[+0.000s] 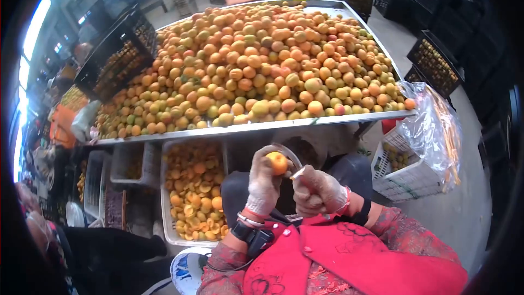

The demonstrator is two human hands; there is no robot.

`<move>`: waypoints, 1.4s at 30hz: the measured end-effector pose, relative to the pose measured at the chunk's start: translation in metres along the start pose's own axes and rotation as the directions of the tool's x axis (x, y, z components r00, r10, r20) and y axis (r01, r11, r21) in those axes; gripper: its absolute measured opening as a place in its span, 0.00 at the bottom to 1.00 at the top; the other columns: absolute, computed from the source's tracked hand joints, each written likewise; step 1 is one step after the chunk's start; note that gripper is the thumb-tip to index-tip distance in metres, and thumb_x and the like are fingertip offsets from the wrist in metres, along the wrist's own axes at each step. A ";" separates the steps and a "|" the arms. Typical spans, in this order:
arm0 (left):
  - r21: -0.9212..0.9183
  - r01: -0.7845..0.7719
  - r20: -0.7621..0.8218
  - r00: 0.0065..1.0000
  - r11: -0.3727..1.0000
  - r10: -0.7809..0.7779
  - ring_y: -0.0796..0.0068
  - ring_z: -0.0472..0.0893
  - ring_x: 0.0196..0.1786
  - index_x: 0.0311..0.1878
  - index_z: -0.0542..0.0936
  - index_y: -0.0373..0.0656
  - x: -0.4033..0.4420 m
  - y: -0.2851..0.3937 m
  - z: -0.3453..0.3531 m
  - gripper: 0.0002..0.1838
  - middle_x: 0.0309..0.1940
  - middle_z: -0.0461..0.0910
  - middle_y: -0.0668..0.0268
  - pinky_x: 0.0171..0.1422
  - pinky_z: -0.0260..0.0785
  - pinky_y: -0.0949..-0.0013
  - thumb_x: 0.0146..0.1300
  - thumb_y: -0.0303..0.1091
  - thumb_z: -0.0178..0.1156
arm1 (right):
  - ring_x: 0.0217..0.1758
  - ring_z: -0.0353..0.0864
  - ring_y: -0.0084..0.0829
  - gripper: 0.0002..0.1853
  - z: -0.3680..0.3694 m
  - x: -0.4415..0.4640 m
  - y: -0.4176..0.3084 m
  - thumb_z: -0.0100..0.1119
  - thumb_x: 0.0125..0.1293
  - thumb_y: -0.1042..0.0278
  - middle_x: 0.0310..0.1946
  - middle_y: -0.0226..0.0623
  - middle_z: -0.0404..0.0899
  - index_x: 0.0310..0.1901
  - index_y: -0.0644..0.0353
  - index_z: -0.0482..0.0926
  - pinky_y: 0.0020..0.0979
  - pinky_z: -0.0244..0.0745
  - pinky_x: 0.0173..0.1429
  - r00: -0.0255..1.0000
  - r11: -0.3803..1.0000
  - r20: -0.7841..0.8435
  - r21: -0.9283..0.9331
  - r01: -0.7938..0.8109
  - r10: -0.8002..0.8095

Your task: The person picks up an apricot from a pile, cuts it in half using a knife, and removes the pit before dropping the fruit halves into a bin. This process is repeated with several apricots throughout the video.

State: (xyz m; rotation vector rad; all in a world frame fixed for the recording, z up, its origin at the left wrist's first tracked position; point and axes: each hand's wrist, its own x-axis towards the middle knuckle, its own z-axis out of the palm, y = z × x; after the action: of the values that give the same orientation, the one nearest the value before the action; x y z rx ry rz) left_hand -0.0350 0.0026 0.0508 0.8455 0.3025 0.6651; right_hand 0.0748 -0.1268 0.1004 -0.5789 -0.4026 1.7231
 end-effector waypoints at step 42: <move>0.059 -0.131 -0.015 0.991 0.990 0.132 0.53 0.75 0.65 0.67 0.63 0.42 0.015 -0.013 0.031 0.31 0.55 0.75 0.55 0.73 0.65 0.52 0.73 0.55 0.53 | 0.32 0.81 0.56 0.13 -0.050 0.018 0.046 0.59 0.71 0.60 0.26 0.53 0.78 0.37 0.61 0.71 0.46 0.72 0.33 0.705 0.253 -0.154 -0.967 0.036 -0.692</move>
State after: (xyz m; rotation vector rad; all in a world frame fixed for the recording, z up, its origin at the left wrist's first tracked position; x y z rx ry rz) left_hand -0.0027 -0.0118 0.0606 0.9207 0.2860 0.7908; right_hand 0.0640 -0.1217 0.0315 -1.6485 -1.0222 0.5424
